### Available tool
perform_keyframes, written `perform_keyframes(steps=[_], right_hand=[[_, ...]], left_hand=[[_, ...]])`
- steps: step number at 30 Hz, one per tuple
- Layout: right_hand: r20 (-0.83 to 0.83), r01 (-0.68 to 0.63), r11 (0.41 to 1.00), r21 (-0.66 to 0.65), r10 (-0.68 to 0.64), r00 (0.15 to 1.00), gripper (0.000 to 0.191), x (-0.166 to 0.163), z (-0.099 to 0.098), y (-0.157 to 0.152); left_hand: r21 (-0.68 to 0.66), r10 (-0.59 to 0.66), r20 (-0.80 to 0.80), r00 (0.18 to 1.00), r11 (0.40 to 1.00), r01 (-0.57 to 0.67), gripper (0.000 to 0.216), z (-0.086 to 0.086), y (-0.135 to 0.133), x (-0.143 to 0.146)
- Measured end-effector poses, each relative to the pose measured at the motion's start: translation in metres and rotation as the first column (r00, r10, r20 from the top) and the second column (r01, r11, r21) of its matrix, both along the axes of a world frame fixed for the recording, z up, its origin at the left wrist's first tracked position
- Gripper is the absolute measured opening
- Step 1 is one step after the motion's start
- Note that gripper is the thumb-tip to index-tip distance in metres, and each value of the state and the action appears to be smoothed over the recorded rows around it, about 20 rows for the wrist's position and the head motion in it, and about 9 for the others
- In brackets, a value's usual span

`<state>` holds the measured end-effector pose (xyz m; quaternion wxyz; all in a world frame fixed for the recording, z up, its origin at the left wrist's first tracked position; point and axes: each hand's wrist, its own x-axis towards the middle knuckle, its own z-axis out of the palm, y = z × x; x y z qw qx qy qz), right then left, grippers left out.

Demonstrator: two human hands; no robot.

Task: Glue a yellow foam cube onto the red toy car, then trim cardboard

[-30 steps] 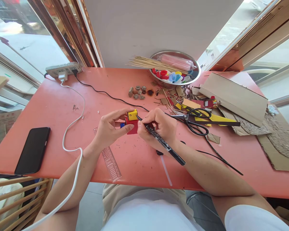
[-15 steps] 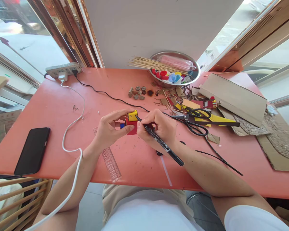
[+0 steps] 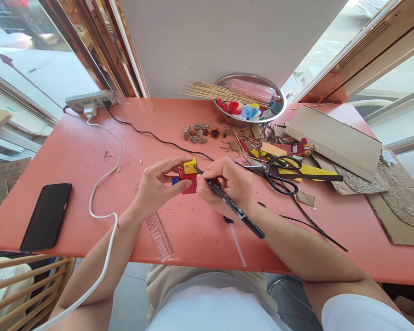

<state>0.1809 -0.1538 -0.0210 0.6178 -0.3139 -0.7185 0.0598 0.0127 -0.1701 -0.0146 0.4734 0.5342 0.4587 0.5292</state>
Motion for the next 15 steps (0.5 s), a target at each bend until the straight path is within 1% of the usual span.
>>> perform_keyframes(steps=[7, 11, 15], right_hand=[[-0.054, -0.067, 0.997, -0.029, 0.065, 0.996, 0.021, -0.0003, -0.0028, 0.0005], [-0.007, -0.045, 0.999, -0.014, 0.045, 0.999, 0.019, 0.0008, -0.0025, 0.0], [0.075, -0.021, 1.0, -0.011, 0.022, 0.997, 0.021, 0.0049, 0.0045, -0.0015]], left_hand=[[0.005, -0.008, 0.023, 1.0, 1.0, 0.008, 0.045, 0.0025, -0.0006, 0.0002], [-0.001, -0.016, 0.0, 1.0, 1.0, 0.016, 0.044, 0.0034, -0.0009, -0.0002], [-0.005, -0.017, -0.016, 1.0, 1.0, 0.017, 0.045, 0.0024, -0.0008, -0.0008]])
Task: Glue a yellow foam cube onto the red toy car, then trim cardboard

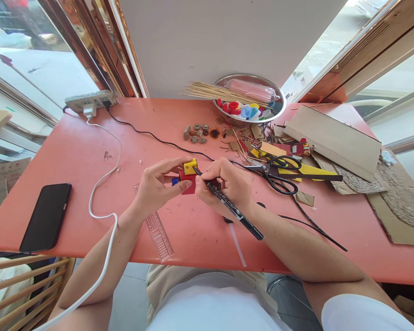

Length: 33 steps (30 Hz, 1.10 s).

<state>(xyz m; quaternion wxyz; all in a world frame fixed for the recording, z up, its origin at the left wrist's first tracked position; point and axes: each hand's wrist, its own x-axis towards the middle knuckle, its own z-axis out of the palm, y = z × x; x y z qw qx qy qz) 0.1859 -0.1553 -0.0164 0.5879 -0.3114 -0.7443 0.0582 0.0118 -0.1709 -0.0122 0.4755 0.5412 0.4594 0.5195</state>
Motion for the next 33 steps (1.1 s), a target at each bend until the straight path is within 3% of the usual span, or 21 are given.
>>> perform_keyframes(steps=[4, 13, 33], right_hand=[[0.082, -0.03, 0.999, -0.023, 0.031, 0.996, 0.025, 0.005, 0.01, -0.001], [0.064, -0.063, 0.998, -0.011, 0.064, 0.996, 0.03, 0.005, 0.015, 0.0], [0.019, -0.086, 0.996, -0.023, 0.087, 0.996, 0.027, 0.005, 0.008, -0.001]], left_hand=[[-0.005, 0.004, 0.006, 1.0, 1.0, -0.004, 0.046, -0.001, 0.0, 0.0], [-0.007, 0.007, 0.025, 1.0, 1.0, -0.007, 0.046, -0.001, 0.0, 0.0], [0.008, 0.002, 0.032, 0.999, 1.0, -0.002, 0.043, -0.001, 0.0, 0.0]])
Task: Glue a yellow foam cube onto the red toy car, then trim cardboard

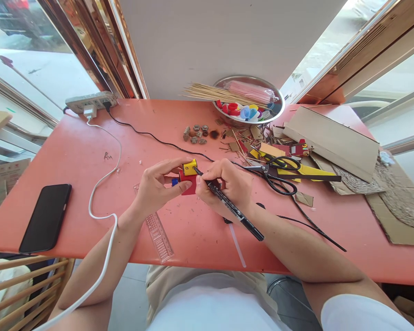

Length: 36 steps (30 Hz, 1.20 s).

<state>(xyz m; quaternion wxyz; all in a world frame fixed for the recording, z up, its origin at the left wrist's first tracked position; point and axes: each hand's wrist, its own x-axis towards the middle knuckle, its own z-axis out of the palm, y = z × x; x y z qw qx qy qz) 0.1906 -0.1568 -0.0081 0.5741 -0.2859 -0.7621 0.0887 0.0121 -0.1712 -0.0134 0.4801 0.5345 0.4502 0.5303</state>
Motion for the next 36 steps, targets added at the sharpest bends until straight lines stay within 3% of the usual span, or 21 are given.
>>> perform_keyframes(steps=[11, 30, 36], right_hand=[[-0.067, -0.01, 0.999, 0.046, 0.013, 0.998, 0.027, -0.0042, -0.0059, 0.0045], [0.026, -0.001, 1.0, -0.003, 0.001, 1.0, 0.029, 0.0004, 0.0037, 0.0005], [-0.017, -0.018, 1.0, 0.006, 0.018, 1.0, 0.028, -0.0001, 0.0023, 0.0012]], left_hand=[[-0.003, 0.01, 0.012, 1.0, 1.0, -0.01, 0.045, 0.0003, 0.001, 0.0005], [0.015, 0.007, 0.009, 1.0, 1.0, -0.007, 0.041, 0.001, 0.0004, 0.0012], [0.002, 0.014, -0.01, 1.0, 1.0, -0.014, 0.042, 0.0017, 0.0005, 0.0016]])
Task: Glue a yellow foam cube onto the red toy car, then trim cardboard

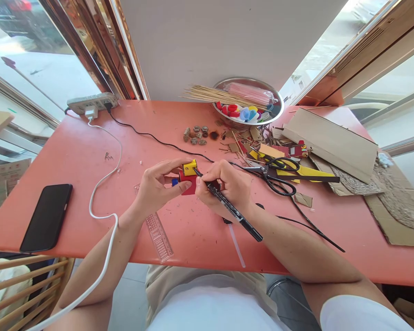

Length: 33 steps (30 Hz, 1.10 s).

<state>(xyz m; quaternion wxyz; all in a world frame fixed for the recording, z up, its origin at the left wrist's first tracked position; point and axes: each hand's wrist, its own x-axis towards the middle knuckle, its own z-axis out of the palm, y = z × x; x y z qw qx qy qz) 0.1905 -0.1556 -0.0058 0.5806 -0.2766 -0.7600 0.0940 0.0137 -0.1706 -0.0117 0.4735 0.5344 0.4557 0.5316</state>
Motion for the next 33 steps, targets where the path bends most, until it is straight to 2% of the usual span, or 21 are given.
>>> perform_keyframes(steps=[5, 21, 33], right_hand=[[0.043, 0.01, 0.999, -0.041, -0.008, 0.999, 0.03, 0.0023, 0.002, -0.0017], [0.032, 0.003, 1.0, 0.003, -0.003, 0.999, 0.03, 0.002, 0.0025, -0.0005], [0.042, 0.021, 1.0, -0.021, -0.021, 0.999, 0.029, 0.0016, 0.0045, -0.0022]], left_hand=[[-0.012, 0.005, 0.012, 1.0, 1.0, -0.005, 0.042, 0.0023, -0.0002, 0.0005], [-0.002, -0.012, -0.005, 1.0, 1.0, 0.012, 0.039, 0.0005, -0.0001, -0.0004], [0.0, -0.004, -0.007, 1.0, 1.0, 0.004, 0.04, 0.0012, -0.0001, 0.0003]])
